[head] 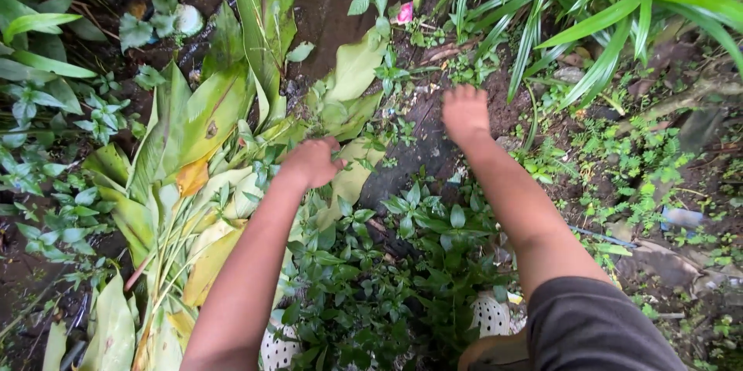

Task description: The person repeatedly pulls small weeds and grass from the ground by hand in a garden area. They gather the removed plants into a growing pile on the ground. The task continues throughout the clip with no tools used.

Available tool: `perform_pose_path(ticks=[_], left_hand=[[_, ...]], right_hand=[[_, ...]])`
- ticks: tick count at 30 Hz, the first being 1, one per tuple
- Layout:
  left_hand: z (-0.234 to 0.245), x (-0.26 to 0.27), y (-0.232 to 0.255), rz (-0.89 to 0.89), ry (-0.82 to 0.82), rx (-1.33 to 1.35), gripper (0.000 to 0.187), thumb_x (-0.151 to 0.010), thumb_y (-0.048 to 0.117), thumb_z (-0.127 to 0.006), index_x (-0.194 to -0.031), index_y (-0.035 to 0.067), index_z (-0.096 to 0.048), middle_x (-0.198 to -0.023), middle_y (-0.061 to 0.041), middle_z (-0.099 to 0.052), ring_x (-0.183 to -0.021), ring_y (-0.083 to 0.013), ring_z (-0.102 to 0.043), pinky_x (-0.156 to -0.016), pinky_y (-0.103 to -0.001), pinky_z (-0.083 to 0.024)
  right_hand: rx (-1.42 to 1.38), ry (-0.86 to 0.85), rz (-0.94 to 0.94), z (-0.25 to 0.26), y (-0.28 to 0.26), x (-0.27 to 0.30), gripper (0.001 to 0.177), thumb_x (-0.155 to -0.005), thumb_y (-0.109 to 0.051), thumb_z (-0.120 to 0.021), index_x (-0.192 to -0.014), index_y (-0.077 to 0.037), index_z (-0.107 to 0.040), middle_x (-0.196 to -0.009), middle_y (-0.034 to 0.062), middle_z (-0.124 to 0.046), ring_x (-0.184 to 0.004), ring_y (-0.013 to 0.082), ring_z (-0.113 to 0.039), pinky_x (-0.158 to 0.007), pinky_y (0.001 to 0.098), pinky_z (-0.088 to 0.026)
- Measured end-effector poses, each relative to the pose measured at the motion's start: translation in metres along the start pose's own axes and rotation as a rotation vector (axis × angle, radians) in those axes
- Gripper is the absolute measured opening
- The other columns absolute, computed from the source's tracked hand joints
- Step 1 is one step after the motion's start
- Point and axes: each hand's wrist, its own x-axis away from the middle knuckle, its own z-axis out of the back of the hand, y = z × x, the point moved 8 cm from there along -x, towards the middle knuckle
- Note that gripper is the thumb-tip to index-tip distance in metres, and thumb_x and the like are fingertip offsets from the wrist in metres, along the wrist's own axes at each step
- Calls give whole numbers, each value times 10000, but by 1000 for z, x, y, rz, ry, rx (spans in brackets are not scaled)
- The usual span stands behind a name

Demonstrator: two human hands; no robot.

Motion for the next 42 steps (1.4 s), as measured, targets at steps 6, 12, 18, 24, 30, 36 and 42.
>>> perform_pose_path(ticks=[6,12,18,24,30,36,42], left_hand=[[-11,-23,21,-72,-51,-92,519,-1001,310,-562,-1442,37,-554,-1390,-252,-612,-1336,-429,-552,-1118,-573,-436],[-13,-10,15,-76,-31,-43,492,-997,296,-569,-1418,41,-570,-1373,-280,-611,-1318,-459,-556,-1085,-592,-462],[1,23,-14,27,-29,-36,495,-1000,341,-587,-1401,49,-586,-1360,-269,-629,-1312,-456,-565,-1082,-602,-457],[9,7,-18,8,26,-59,473,-1007,328,-572,-1384,45,-603,-1342,-278,-633,-1291,-459,-582,-1064,-596,-474],[15,21,13,-26,36,42,442,-1010,255,-562,-1392,36,-584,-1312,-309,-627,-1274,-468,-576,-1078,-625,-452],[6,26,-1,5,-38,40,477,-1004,306,-557,-1408,54,-574,-1378,-290,-603,-1297,-477,-571,-1084,-599,-464],[4,23,-17,96,-38,56,475,-1008,330,-565,-1400,62,-580,-1328,-288,-635,-1276,-458,-595,-1063,-592,-484]], right_hand=[[-298,-320,-127,6,15,39,569,-1017,-507,-443,-1187,7,-617,-1055,235,-711,-1016,434,-698,-847,617,-503],[-413,-296,-175,26,-10,13,314,-993,-288,-538,-1159,-28,-596,-942,196,-739,-898,429,-757,-755,559,-602],[-445,-315,-171,-42,-70,-14,191,-943,-198,-568,-971,-74,-711,-842,134,-765,-844,370,-777,-698,491,-632],[-1092,-223,138,84,-192,-20,154,-956,-170,-638,-1002,-82,-756,-1016,172,-768,-1030,409,-715,-913,520,-583],[-696,-353,-86,177,-68,-16,429,-1013,-308,-636,-1401,-125,-616,-1391,133,-623,-1312,324,-595,-1085,494,-525],[-37,-305,-257,54,40,-20,542,-1092,-168,-367,-1634,-192,-393,-1634,195,-430,-1567,358,-272,-1225,644,-148],[48,163,-223,-59,64,-30,272,-983,-148,-492,-993,-63,-750,-952,171,-673,-947,348,-600,-787,515,-423]])
